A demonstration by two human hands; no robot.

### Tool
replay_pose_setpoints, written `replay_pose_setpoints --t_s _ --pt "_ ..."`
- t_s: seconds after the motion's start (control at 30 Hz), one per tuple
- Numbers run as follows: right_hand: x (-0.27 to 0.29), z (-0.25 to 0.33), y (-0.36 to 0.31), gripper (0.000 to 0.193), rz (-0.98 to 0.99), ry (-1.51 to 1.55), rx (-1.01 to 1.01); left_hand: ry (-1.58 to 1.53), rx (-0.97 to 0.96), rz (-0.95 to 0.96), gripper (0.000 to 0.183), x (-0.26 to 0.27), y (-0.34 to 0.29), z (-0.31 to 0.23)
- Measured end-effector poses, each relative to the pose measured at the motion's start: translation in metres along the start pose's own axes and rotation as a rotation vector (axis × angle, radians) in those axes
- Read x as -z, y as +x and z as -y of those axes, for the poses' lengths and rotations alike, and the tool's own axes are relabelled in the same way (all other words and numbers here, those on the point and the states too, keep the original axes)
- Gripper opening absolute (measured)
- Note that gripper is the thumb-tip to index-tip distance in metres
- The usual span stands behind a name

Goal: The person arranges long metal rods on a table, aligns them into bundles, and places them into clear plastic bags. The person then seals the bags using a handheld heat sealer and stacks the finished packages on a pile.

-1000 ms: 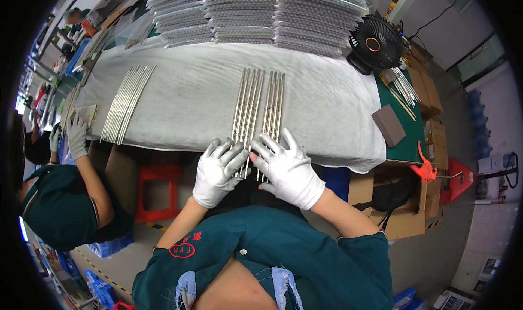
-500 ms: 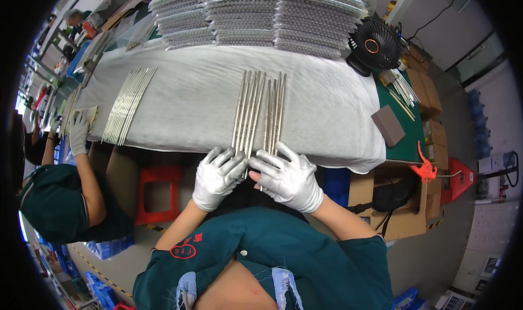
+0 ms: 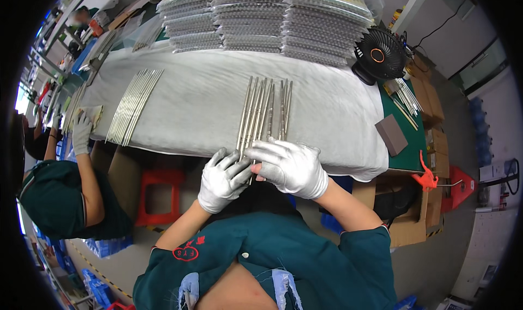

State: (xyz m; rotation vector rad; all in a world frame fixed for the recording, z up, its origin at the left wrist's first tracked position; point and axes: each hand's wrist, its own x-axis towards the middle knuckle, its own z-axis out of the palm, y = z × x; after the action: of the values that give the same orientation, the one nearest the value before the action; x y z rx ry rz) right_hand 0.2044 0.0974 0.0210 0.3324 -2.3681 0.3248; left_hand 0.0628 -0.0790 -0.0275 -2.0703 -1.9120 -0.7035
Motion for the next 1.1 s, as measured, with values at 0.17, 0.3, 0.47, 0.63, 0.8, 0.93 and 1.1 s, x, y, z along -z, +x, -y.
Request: replay_pose_setpoints --t_s 0.17,0.3,0.47,0.63,0.8,0.93,1.1 --pt "0.005 -0.009 0.01 0.029 -0.067 0.124 0.021 -0.026 -0.011 0.021 0.047 0.0 0.006 -0.002" --pt "0.015 -0.023 0.032 0.021 -0.206 0.133 0.007 -0.063 -0.111 -0.127 0.032 0.002 0.006 -0.009" --pt "0.023 -0.06 0.102 0.026 -0.405 0.364 -0.38 -0.186 -0.186 -0.419 0.025 0.055 0.063 0.017" --pt "0.017 -0.114 0.156 0.032 -0.413 0.405 -0.548 -0.646 0.301 -0.791 0.025 0.068 0.155 0.064" --pt "-0.014 -0.154 0.129 0.029 -0.306 0.44 -0.635 -0.999 0.59 -0.432 0.036 0.04 0.186 0.114" --pt "0.016 -0.135 0.122 0.022 -0.529 0.707 -0.539 -0.996 0.336 -0.811 0.036 0.086 0.185 0.098" --pt "0.071 -0.102 0.108 0.03 -0.624 0.961 -0.693 -1.051 0.526 -0.611 0.037 0.111 0.156 0.095"
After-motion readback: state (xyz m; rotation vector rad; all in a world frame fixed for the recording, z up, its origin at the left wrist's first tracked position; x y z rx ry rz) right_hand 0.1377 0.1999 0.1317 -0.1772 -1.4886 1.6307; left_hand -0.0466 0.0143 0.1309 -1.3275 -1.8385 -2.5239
